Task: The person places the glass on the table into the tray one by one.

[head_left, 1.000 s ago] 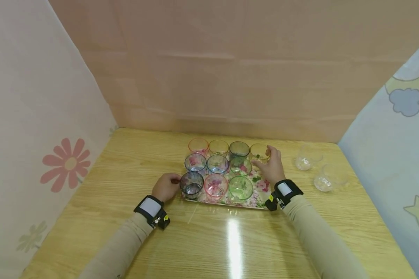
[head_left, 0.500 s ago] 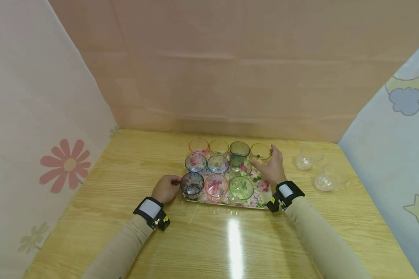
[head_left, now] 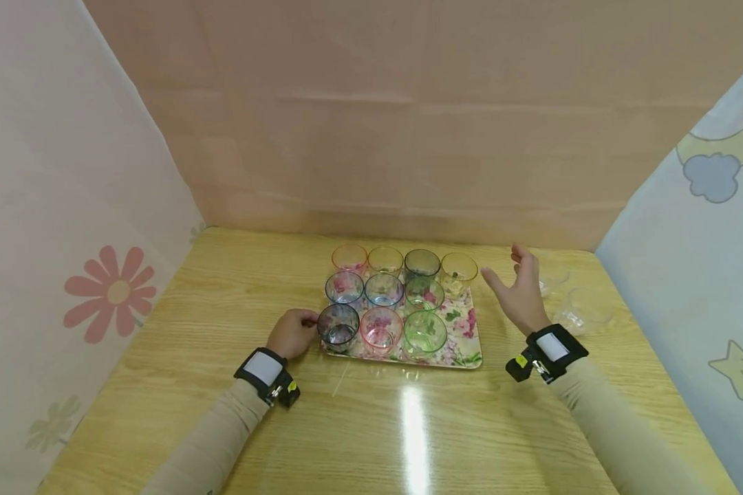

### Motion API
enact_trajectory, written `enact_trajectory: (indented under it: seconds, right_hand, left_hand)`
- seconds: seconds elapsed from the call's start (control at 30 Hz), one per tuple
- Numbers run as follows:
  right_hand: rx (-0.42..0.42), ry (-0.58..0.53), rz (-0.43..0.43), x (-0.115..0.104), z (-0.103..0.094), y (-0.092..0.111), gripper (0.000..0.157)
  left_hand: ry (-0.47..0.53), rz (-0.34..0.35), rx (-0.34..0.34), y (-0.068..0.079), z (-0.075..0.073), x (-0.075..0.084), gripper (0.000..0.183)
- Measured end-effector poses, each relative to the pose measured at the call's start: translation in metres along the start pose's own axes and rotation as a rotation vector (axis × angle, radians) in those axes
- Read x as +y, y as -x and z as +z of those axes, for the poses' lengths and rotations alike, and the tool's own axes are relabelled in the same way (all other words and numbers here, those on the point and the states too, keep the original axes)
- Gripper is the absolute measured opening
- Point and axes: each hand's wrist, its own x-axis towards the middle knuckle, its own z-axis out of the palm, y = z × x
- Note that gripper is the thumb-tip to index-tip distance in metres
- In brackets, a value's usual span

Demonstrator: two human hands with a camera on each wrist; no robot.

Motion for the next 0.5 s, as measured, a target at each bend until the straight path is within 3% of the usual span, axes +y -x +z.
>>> enact_trajectory:
  seconds: [0.2,0.37,0.5]
  right_hand:
    - [0.119,0.026,0.04,0.007,-0.048,-0.003,0.079]
    - [0.222,0.072,0.121,0.032,-0.085,0.002,0.079]
    - [0.296,0.047,0.22,0.05,-0.106,0.009,0.078]
  left_hand:
    - [-0.002,0.009,-0.003,-0.001,-0.002,0.001,0.013]
    - [0.0,-0.004,-0.002,-0.001,0.0,0.001,0.012]
    - [-0.008,-0.003,0.005,-0.001,0.001,0.0,0.012]
